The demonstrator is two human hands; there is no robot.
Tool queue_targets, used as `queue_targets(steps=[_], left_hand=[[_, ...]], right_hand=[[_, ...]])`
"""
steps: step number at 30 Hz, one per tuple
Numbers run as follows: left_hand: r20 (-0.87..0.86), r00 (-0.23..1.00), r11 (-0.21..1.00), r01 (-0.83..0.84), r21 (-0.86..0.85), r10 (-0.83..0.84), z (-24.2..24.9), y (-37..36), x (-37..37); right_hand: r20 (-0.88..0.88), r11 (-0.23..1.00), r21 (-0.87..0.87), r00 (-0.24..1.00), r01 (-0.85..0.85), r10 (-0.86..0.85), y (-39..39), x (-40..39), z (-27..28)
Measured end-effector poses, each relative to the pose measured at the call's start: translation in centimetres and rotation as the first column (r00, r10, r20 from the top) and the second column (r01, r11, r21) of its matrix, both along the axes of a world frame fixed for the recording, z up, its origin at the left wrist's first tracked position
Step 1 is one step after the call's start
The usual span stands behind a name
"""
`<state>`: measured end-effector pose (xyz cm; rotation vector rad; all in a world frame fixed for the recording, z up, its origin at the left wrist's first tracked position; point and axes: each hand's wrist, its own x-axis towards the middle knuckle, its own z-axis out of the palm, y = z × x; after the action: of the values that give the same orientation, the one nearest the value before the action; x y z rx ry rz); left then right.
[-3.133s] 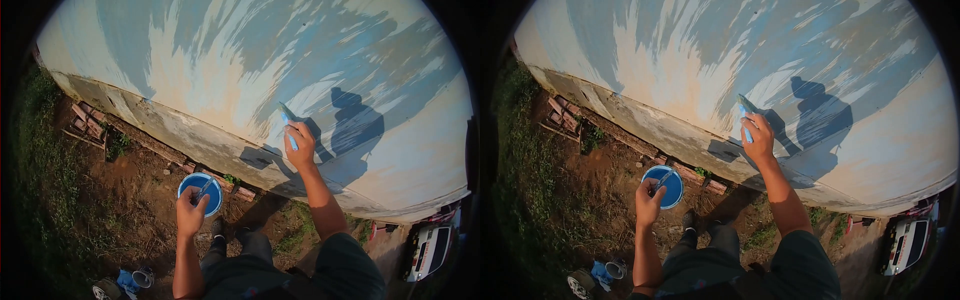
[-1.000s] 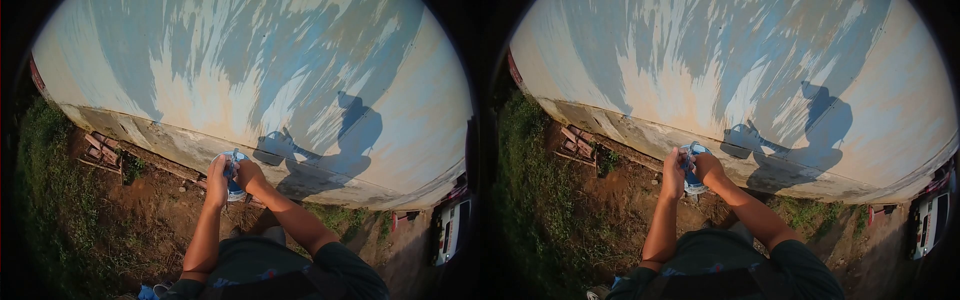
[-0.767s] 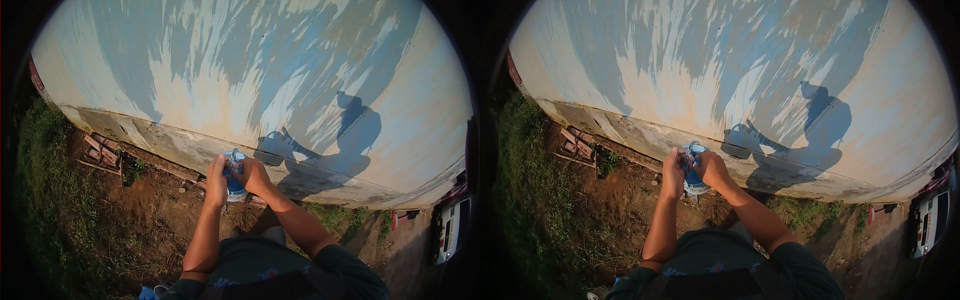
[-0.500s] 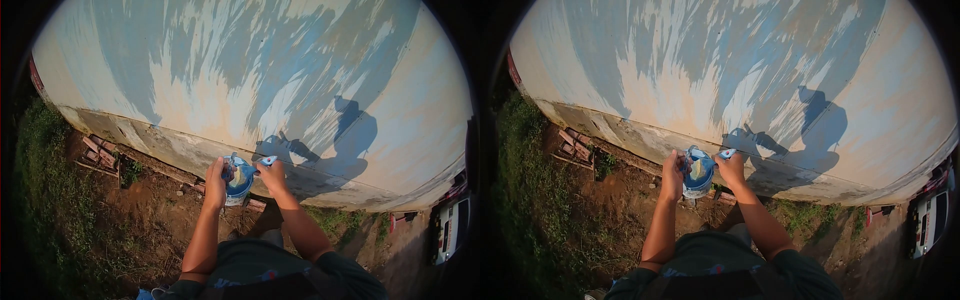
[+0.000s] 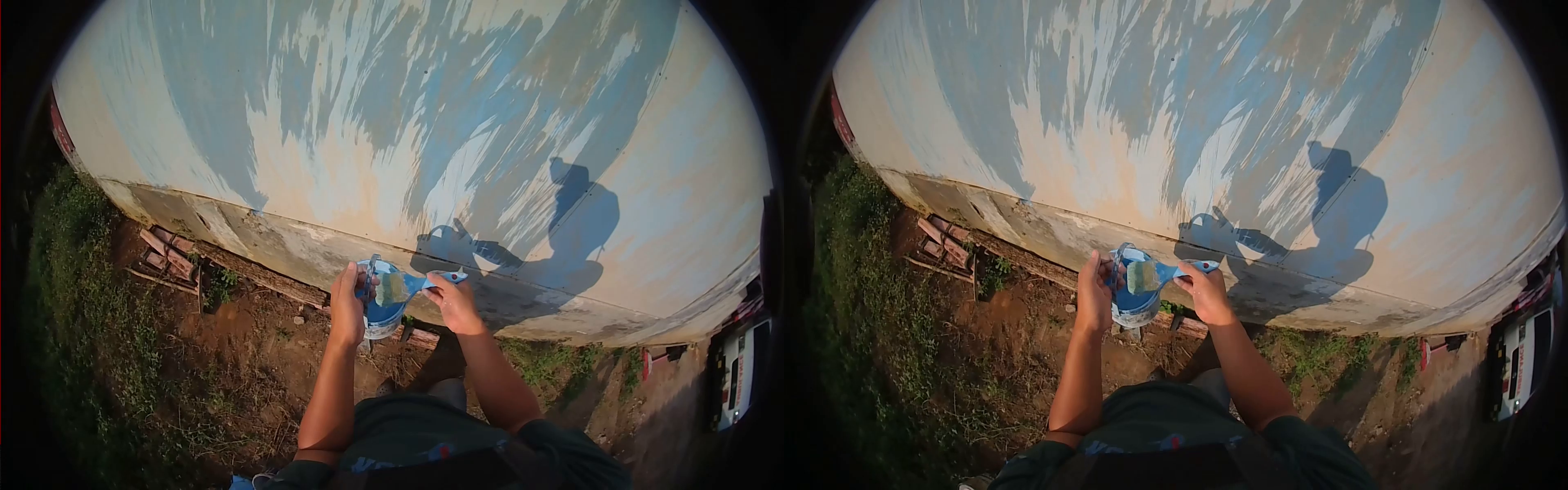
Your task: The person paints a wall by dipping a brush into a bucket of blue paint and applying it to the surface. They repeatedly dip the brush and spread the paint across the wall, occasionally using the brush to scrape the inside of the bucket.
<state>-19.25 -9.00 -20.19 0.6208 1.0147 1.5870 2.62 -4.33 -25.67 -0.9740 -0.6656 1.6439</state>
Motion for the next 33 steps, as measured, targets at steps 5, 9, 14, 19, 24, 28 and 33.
queue_targets(steps=[5, 9, 14, 19, 24, 28, 33], left_hand=[[-0.011, 1.0, 1.0, 0.0, 0.017, 0.0, -0.2, -0.1, -1.0], [-0.059, 0.998, 0.999, -0.019, 0.042, 0.022, 0.3, -0.7, -1.4], [-0.023, 0.99, 0.987, -0.139, 0.081, 0.141, 1.8, -1.4, -1.3], [-0.067, 0.977, 0.974, -0.197, 0.109, 0.204, 2.4, -1.9, -2.8], [-0.131, 0.965, 0.973, -0.22, 0.068, 0.227, 5.0, -3.3, -4.2], [-0.177, 0.947, 0.963, -0.263, 0.06, 0.269, 7.1, -4.0, -5.1], [-0.193, 0.932, 0.952, -0.296, 0.077, 0.306, 8.5, -5.0, -6.2]], right_hand=[[-0.02, 1.0, -0.001, 1.0, -0.007, 0.007, 0.4, -0.5, -0.5], [0.023, 0.997, 0.01, 0.997, -0.071, 0.071, 1.2, -1.3, -1.0], [-0.02, 0.972, -0.026, 0.972, -0.234, 0.234, 2.0, -1.7, -0.2], [-0.073, 0.934, -0.063, 0.935, -0.353, 0.348, 3.4, -3.2, 0.5], [-0.052, 0.936, -0.012, 0.935, -0.353, 0.352, 3.4, -6.5, 2.4], [-0.034, 0.894, 0.118, 0.898, -0.432, 0.438, 2.8, -8.4, 5.0], [-0.018, 0.879, 0.259, 0.908, -0.4, 0.419, 2.4, -10.3, 6.6]])
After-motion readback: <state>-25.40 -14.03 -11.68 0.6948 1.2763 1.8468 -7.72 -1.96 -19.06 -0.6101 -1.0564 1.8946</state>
